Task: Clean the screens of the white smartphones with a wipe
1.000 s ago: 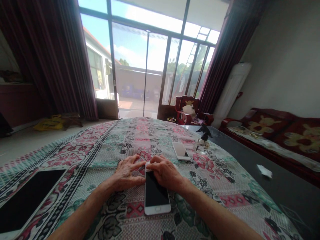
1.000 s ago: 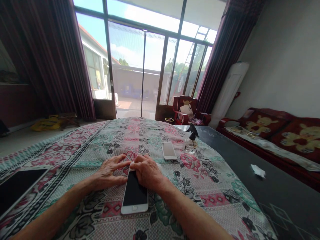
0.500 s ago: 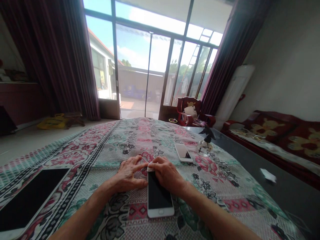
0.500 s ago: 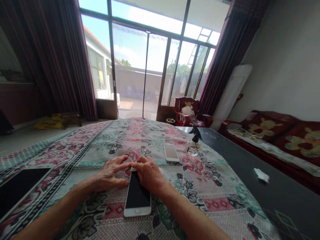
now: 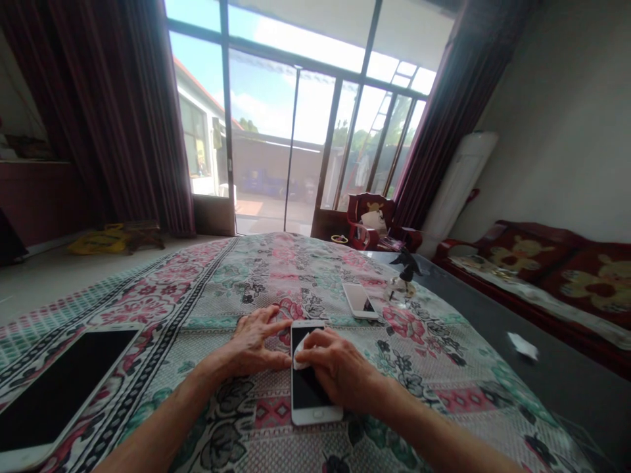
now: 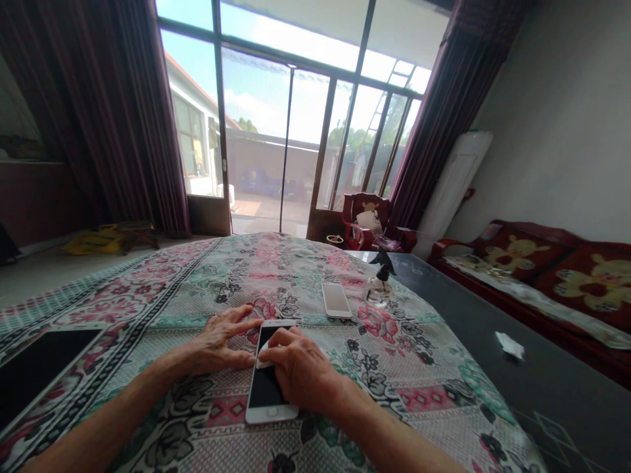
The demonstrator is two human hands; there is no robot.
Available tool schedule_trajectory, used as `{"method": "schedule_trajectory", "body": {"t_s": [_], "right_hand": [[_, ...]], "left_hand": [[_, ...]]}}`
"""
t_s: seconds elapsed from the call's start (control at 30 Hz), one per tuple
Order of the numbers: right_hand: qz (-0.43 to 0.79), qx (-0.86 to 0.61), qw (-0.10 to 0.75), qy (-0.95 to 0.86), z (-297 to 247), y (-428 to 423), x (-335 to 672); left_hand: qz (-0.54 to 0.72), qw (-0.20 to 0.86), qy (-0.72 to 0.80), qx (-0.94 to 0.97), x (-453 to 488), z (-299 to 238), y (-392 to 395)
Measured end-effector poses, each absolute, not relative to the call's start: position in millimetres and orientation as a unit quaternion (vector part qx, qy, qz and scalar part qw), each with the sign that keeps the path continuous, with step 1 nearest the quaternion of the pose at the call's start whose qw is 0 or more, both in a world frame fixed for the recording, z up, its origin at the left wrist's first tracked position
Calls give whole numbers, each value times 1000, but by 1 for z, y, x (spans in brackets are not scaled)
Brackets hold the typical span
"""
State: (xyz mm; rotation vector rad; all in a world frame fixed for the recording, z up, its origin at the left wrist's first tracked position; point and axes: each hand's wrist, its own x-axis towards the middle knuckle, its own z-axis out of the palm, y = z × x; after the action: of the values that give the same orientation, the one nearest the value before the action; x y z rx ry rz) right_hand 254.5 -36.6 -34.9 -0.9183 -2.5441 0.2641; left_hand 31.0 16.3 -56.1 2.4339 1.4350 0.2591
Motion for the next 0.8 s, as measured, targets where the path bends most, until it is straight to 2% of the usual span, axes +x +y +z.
{"method": "schedule_trajectory", "body": {"t_s": [0.2, 0.57, 0.8], "right_hand": [[102, -345, 205, -910, -38, -51, 266], [45, -378, 255, -889, -48, 13, 266], [83, -354, 261, -894, -43, -31, 280]], "left_hand": [[103, 140, 503, 847, 34, -58, 16], [79, 140, 505, 848, 39, -55, 15], [83, 151, 501, 848, 37, -53, 14]]}}
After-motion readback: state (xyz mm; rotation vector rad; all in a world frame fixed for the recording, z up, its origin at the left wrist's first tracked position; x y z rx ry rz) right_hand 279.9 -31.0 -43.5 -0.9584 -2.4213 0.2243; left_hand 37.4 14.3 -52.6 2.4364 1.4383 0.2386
